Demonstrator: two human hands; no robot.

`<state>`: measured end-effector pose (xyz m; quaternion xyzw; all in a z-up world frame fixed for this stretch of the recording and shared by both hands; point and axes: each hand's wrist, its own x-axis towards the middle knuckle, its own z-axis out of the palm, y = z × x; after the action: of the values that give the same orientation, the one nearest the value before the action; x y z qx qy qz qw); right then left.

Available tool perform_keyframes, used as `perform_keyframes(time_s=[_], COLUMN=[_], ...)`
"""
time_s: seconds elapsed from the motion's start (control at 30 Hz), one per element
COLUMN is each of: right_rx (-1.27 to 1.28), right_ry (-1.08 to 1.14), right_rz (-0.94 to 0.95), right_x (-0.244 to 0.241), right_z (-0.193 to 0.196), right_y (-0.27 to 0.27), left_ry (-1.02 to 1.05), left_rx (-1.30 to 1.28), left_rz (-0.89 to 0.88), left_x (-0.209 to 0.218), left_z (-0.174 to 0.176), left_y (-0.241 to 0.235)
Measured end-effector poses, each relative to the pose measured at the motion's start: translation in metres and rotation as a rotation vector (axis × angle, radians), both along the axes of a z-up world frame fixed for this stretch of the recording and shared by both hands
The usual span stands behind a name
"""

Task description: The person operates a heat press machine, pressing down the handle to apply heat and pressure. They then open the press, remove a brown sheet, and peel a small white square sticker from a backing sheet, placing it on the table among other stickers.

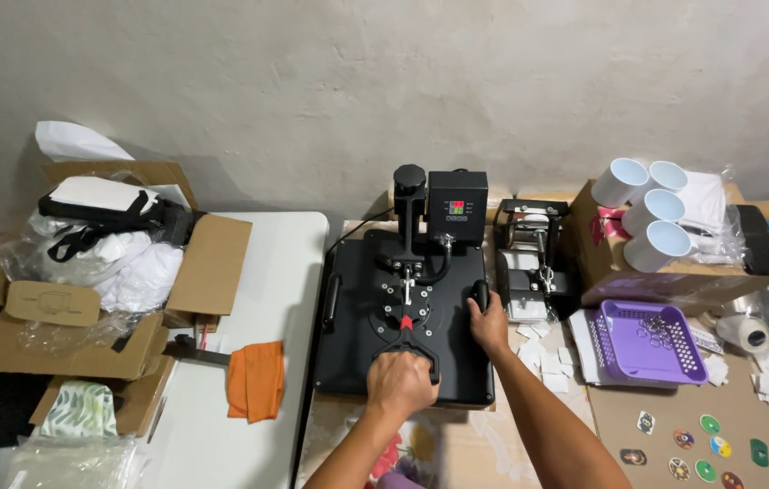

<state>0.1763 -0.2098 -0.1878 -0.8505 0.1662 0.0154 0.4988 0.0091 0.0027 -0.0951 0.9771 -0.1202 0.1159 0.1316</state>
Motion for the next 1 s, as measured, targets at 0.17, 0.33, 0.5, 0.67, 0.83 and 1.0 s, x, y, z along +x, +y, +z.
perform_keyframes(time_s=[0.17, 0.33, 0.5, 0.67, 0.83, 1.0], right_rx=[0.0, 0.01, 0.012, 0.03, 0.033, 0.003], right_ry=[0.001, -0.014, -0.014, -0.037, -0.013, -0.043], right_rz=[0.012, 0.006, 0.005, 0.01, 0.005, 0.008], right_x=[-0.001, 0.001, 0.002, 0.002, -0.001, 0.005], right_z=[0.006, -0.002, -0.002, -0.001, 0.004, -0.008], right_y=[0.003, 0.001, 0.002, 0.001, 0.001, -0.001], left_ry=[-0.011, 0.047, -0.054, -0.08, -0.062, -0.126], left_rx=[0.004, -0.005, 0.002, -0.001, 0.004, -0.017], left_rz=[0.031, 0.037, 0.02, 0.016, 0.026, 0.029], left_x=[-0.003, -0.004, -0.003, -0.002, -0.002, -0.002], left_z=[0.009, 0.015, 0.015, 0.014, 0.011, 0.008], left_y=[-0.003, -0.003, -0.003, -0.003, -0.004, -0.005])
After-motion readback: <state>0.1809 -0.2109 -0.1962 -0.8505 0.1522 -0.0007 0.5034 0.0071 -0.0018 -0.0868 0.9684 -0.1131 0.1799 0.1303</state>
